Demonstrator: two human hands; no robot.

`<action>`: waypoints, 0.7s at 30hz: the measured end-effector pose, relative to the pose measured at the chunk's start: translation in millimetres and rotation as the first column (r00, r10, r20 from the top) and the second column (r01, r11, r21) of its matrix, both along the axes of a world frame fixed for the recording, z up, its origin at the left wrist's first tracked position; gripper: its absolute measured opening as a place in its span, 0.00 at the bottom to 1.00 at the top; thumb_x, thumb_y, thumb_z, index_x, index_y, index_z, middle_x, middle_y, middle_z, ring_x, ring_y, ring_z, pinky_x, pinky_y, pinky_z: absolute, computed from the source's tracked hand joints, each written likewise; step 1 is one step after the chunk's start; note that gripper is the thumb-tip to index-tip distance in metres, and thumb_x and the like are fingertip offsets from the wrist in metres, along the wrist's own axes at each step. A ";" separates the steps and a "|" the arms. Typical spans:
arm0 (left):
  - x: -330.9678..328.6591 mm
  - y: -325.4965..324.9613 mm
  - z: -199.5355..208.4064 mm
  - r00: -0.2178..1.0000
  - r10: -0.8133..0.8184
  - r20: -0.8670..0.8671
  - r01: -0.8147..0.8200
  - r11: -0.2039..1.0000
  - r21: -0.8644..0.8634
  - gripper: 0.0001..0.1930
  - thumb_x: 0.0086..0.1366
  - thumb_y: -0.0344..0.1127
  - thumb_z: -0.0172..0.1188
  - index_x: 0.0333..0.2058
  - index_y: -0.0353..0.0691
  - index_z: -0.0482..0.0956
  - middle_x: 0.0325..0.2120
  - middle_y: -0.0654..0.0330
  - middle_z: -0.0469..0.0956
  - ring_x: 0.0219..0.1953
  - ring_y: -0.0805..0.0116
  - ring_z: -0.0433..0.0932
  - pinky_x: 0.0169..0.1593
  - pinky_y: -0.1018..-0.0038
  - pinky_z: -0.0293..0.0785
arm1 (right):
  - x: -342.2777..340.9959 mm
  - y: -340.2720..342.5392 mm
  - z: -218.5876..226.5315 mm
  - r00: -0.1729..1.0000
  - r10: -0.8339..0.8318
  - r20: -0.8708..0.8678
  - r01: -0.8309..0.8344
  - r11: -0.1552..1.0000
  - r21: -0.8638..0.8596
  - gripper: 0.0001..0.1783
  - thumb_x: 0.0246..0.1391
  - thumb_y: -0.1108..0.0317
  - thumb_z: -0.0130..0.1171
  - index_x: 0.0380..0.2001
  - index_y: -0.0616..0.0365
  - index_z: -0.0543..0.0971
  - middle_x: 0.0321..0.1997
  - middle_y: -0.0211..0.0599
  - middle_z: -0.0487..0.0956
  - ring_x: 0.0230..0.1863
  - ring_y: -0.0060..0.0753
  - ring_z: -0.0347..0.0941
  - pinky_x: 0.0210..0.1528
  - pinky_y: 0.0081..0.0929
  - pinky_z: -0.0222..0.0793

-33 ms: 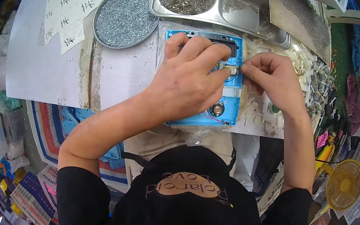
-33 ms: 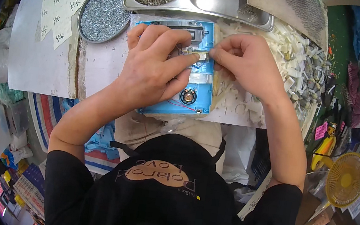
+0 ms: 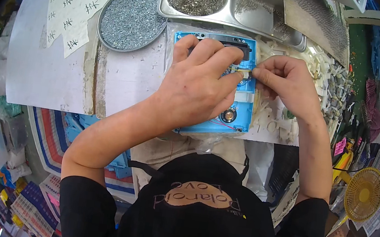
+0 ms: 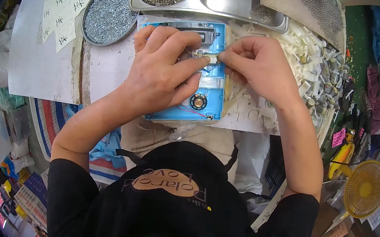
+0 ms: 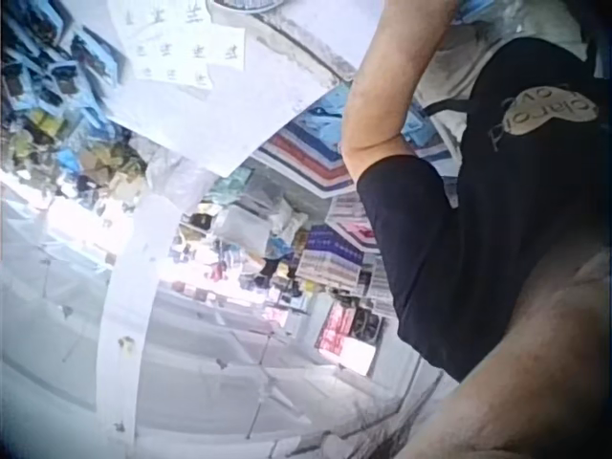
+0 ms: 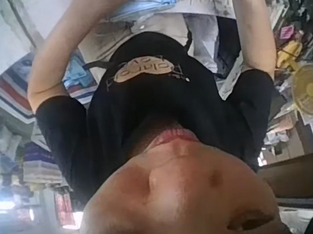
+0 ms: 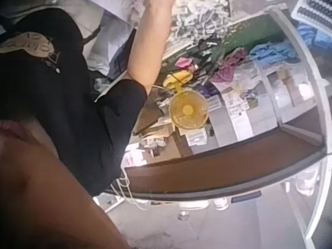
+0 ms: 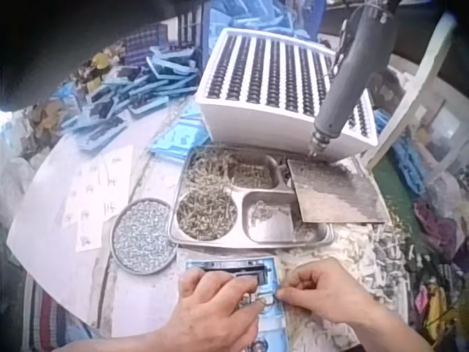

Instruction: The person is assembling a blue electronic device by installing a circuit board, connecting internal components, soldering wires, and fastening screws using an electric screwdriver.

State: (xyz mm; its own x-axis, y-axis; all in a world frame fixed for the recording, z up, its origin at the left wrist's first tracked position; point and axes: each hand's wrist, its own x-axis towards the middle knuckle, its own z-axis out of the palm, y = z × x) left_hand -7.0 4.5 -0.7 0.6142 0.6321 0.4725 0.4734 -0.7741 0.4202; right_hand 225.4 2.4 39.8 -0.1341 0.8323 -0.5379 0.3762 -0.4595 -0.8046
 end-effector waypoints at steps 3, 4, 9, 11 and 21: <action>-1.1 0.3 0.2 1.000 0.006 -0.006 -0.006 1.000 -0.004 0.13 0.51 0.35 0.67 0.38 0.46 0.87 0.45 0.62 0.76 0.47 0.60 0.73 0.55 0.59 0.59 | -6.7 2.6 -0.5 0.999 -0.037 0.006 0.037 0.999 -0.019 0.10 0.59 0.68 0.68 0.31 0.66 0.82 0.23 0.31 0.81 0.24 0.17 0.75 0.26 0.16 0.69; -1.4 0.6 -0.2 1.000 0.008 0.001 -0.008 1.000 -0.004 0.13 0.51 0.35 0.67 0.38 0.46 0.87 0.45 0.62 0.76 0.47 0.60 0.73 0.54 0.59 0.59 | -8.3 3.0 -0.2 0.999 -0.030 0.016 0.030 1.000 -0.007 0.10 0.59 0.68 0.68 0.31 0.66 0.82 0.23 0.31 0.81 0.23 0.17 0.75 0.26 0.16 0.69; -0.9 1.4 -0.9 1.000 0.011 0.014 -0.011 1.000 0.004 0.13 0.51 0.36 0.68 0.38 0.46 0.87 0.45 0.62 0.76 0.47 0.61 0.73 0.54 0.59 0.59 | -8.9 -3.5 -6.7 0.997 0.000 0.071 -0.005 0.997 0.073 0.10 0.58 0.68 0.68 0.30 0.65 0.82 0.21 0.31 0.80 0.21 0.16 0.73 0.24 0.16 0.66; -0.6 1.4 -0.8 1.000 0.011 0.027 -0.011 1.000 -0.010 0.12 0.51 0.35 0.68 0.37 0.46 0.87 0.44 0.62 0.76 0.46 0.61 0.73 0.54 0.59 0.59 | -11.5 -7.1 -8.9 0.993 -0.001 0.119 -0.014 0.991 0.131 0.10 0.58 0.68 0.68 0.29 0.65 0.82 0.20 0.30 0.80 0.21 0.16 0.72 0.24 0.17 0.66; -4.2 15.8 -1.4 0.989 0.014 0.147 -0.001 0.996 -0.088 0.08 0.51 0.30 0.71 0.31 0.42 0.82 0.42 0.59 0.75 0.36 0.63 0.75 0.42 0.65 0.69 | -7.2 -12.2 -20.1 0.999 -0.037 -0.014 0.039 0.988 0.147 0.11 0.60 0.67 0.67 0.29 0.64 0.80 0.20 0.27 0.78 0.21 0.14 0.70 0.24 0.17 0.64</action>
